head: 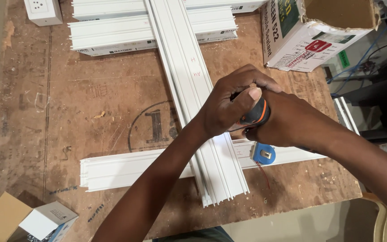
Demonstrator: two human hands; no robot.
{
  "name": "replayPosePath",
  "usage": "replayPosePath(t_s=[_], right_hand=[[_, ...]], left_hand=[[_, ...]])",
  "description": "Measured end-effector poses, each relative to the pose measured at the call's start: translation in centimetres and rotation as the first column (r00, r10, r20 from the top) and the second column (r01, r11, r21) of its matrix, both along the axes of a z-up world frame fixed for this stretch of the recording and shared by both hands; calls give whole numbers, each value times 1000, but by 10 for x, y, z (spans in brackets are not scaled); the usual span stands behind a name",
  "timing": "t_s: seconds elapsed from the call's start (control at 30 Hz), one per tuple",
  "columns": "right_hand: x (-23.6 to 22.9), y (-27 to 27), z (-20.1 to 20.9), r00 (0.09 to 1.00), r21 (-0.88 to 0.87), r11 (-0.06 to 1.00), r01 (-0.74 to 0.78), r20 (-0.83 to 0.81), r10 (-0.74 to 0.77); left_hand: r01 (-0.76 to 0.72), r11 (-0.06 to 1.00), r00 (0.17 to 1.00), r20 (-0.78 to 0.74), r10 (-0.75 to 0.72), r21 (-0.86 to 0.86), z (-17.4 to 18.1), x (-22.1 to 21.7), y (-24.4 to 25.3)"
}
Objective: Assembling white plastic frame profiles by measuring, marking, and drilling.
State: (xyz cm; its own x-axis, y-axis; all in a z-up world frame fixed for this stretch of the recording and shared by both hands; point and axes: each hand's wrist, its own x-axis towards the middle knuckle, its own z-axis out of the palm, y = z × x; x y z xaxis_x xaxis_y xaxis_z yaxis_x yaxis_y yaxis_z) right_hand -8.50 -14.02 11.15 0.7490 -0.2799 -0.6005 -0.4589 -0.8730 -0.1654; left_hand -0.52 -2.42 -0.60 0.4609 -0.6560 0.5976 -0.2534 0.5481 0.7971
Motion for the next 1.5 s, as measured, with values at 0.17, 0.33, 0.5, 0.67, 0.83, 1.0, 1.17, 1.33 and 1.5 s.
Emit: replayPosePath(t_s=[0.17,0.33,0.5,0.67,0.83,1.0,1.17,1.33,1.5], right_hand=[[8,5,3,988,-132,983,-129,-101,116],[8,-2,-4,990,-113,984,-135,-51,130],[7,-5,-7,992,-99,989,-113,-69,106],[6,12,6,991,62,989,-131,-16,132],[8,26,21,991,82,990,-112,-70,118],[11,40,28,971,-78,982,-174,-179,158],[8,39,27,967,-28,979,-202,-164,195],[-2,18,13,996,171,982,-75,-33,82],[-6,16,11,998,198,978,-69,2,70]], left_hand=[[-50,999,999,5,50,11,-1,-5,7],[-97,995,995,-12,97,9,-7,-5,2],[-255,956,967,15,256,146,4,-23,34],[-354,820,919,4,394,450,-18,-61,116],[-381,406,922,311,230,830,-107,-116,205],[-258,252,924,161,348,933,-120,-157,247],[-302,221,912,214,351,927,-127,-160,250],[-242,153,956,208,208,958,-144,-155,241],[-329,218,937,346,-42,919,-165,-161,241]])
